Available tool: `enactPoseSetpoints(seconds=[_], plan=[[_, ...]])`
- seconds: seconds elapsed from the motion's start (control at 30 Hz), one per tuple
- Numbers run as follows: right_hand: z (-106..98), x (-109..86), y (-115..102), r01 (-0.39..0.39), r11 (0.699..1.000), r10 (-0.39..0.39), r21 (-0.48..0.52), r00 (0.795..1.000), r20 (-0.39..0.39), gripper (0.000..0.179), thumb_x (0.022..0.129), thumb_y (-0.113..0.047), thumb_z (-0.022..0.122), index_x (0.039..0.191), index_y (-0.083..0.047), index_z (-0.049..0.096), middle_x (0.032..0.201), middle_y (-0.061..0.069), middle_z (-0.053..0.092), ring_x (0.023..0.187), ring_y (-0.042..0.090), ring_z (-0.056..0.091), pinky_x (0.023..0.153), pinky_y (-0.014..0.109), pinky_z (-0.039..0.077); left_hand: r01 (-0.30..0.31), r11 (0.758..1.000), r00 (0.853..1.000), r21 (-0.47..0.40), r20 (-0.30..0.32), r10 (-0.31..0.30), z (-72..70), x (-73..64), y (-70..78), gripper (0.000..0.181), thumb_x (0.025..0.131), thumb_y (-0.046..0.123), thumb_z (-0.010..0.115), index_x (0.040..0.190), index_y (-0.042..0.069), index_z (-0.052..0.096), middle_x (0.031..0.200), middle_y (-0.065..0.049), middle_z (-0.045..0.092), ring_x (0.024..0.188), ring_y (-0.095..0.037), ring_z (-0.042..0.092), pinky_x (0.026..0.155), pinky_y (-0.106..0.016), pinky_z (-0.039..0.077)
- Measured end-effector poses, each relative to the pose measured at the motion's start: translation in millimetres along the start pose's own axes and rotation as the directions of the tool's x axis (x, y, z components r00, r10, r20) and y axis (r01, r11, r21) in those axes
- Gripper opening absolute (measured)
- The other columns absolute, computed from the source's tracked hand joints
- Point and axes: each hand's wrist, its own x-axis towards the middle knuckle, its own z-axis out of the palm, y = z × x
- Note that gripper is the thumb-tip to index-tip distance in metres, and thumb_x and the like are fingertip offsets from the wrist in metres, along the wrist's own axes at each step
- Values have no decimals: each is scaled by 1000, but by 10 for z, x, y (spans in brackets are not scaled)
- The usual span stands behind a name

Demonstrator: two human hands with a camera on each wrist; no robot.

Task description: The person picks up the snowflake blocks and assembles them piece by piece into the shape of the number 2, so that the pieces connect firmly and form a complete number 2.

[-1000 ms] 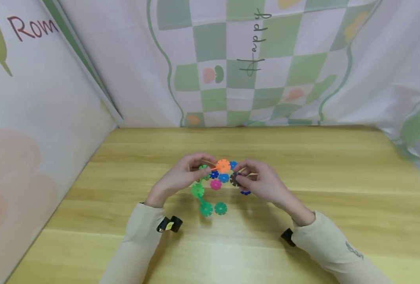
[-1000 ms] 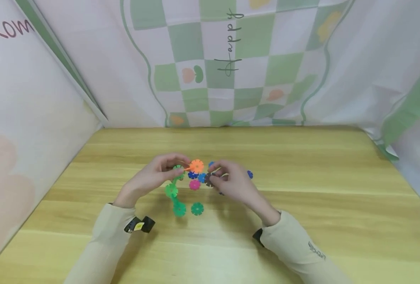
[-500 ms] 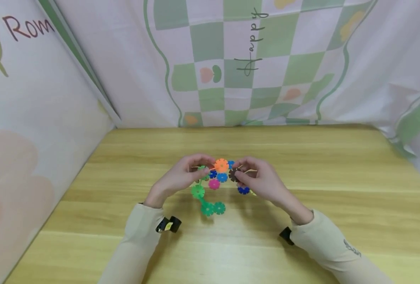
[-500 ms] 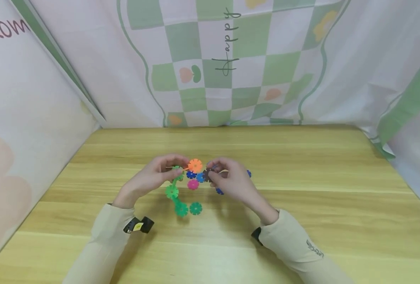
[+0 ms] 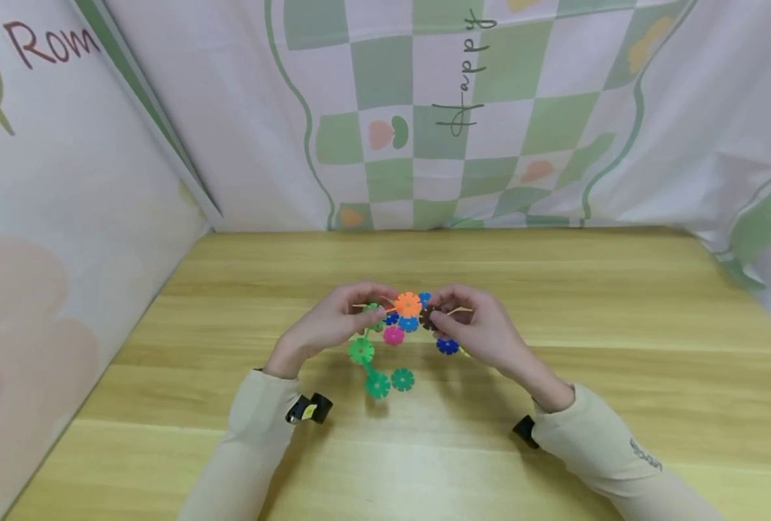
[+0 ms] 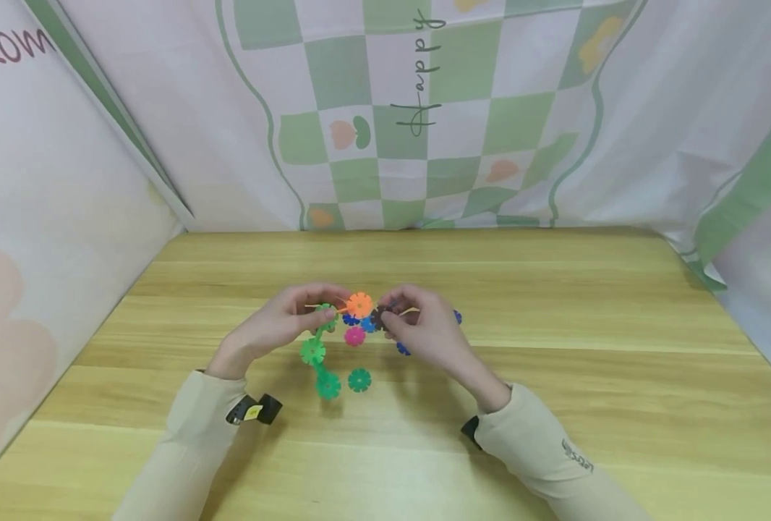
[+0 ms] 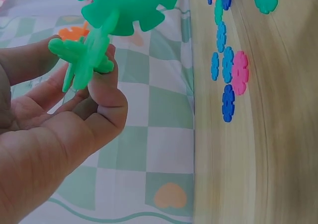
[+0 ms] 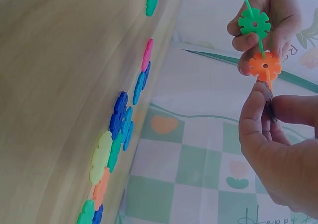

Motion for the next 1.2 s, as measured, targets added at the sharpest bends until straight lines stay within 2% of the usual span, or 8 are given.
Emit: enactPoseSetpoints(seconds=[0.23,0.37,0.5,0.6,0.77,0.9,1.03,1.2], plan=[[23,-5,28,75,994,-78,-79,996,-42,8,91,1,61,99,1,63,93,15,65,76,29,68,60,37,57,-10,1000,1000,10,15,9,-2,8,0,33,99,11,53,132,10,55,126,-8,58,117,-32,53,89,-39,49],[54,-8,37,162,974,-177,-158,980,-88,8,87,5,65,93,0,63,88,13,66,72,26,69,57,28,56,0,1000,1000,12,15,0,1,11,-2,33,99,11,53,132,11,55,125,-7,58,116,-28,54,89,-46,49],[87,0,68,279,934,-309,-226,944,-115,10,83,9,67,87,1,63,84,13,67,70,26,70,58,24,56,5,1000,1000,6,19,-5,5,14,-4,33,99,12,53,132,11,55,124,-8,58,115,-33,53,81,-49,49],[107,11,98,363,895,-402,-259,908,-116,11,81,10,68,84,1,63,83,12,68,70,25,71,58,24,56,0,1000,1000,8,24,0,5,17,-6,33,99,11,53,132,10,55,123,-9,58,115,-35,53,76,-43,49],[142,25,134,448,841,-498,-305,860,-111,13,78,10,70,81,0,63,77,8,68,62,17,67,54,23,54,-31,999,999,34,43,30,4,21,-15,36,98,7,54,133,8,55,126,-6,59,116,-23,52,89,-39,47],[166,28,150,448,837,-500,-315,859,-108,8,82,3,70,82,-1,64,75,7,68,57,11,63,51,24,53,-38,999,998,39,58,35,3,15,-19,37,98,9,54,135,6,54,129,-7,58,117,-22,53,90,-37,47],[185,30,148,434,845,-489,-311,864,-121,13,78,9,71,81,-1,63,74,7,68,56,10,62,50,24,52,-26,1000,998,10,54,26,8,8,-15,38,100,15,53,136,5,53,132,-8,57,118,-28,54,87,-37,49],[214,30,141,427,846,-486,-318,864,-132,17,75,12,71,79,-1,62,73,7,68,58,12,64,51,24,53,-3,1000,1000,5,-23,3,53,31,-27,33,101,20,51,129,3,60,125,-8,62,110,-20,59,90,-33,49]])
